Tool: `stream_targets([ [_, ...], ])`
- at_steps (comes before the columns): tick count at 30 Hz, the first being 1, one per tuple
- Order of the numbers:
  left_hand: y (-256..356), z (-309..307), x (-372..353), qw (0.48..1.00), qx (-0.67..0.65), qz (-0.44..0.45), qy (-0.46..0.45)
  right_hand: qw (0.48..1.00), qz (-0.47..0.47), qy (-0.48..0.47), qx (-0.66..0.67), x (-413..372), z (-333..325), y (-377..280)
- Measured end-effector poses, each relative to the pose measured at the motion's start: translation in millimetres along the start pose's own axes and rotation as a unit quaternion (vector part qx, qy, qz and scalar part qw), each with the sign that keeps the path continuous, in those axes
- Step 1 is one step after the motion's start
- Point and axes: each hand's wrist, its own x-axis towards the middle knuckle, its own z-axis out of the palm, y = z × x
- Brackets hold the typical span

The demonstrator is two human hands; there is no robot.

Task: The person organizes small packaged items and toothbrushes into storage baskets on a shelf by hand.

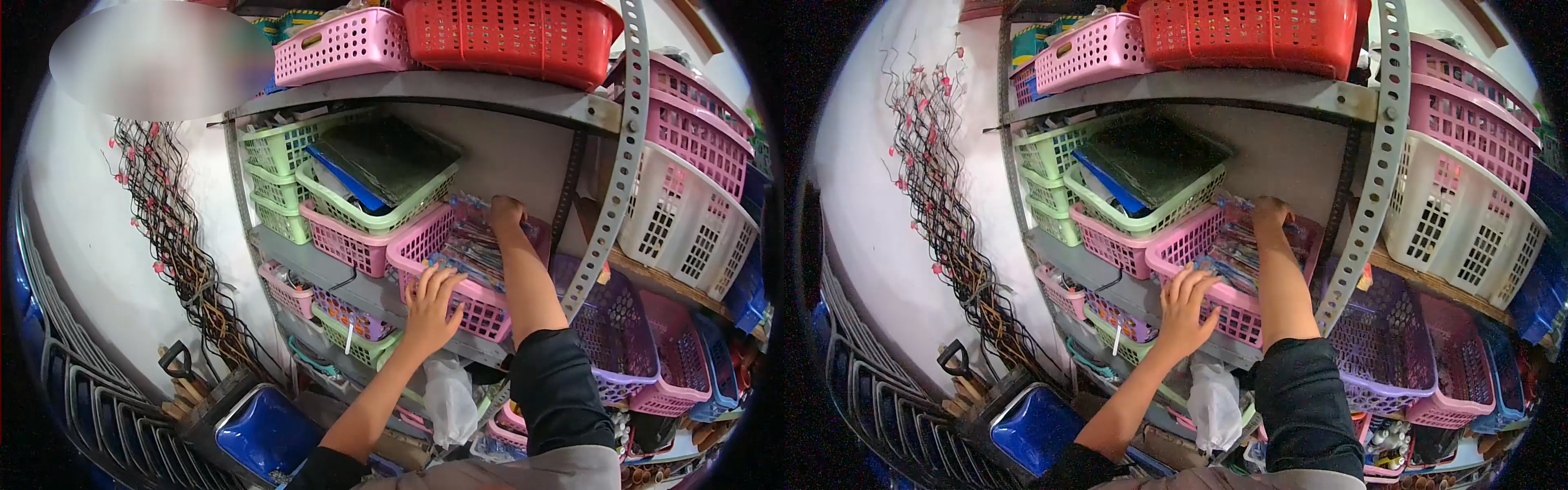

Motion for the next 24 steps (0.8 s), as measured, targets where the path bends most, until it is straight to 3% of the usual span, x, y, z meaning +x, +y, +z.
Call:
stream_targets([
  [2,1,1,2,1.000,0.000,-0.005,-0.003,0.991,-0.018,0.111,-0.076,9,15,0],
  [3,2,0,2,1.000,0.002,-0.009,-0.002,0.991,-0.018,0.108,-0.077,5,13,-2],
  [5,4,1,1,1.000,-0.001,-0.016,-0.008,0.997,0.033,-0.065,-0.040,-10,6,-5],
  [8,2,1,1,1.000,0.010,-0.016,-0.010,0.995,0.037,-0.085,-0.041,-24,36,12],
  [24,1,-2,2,1.000,0.011,-0.023,-0.014,0.982,0.052,-0.182,0.008,14,57,24],
])
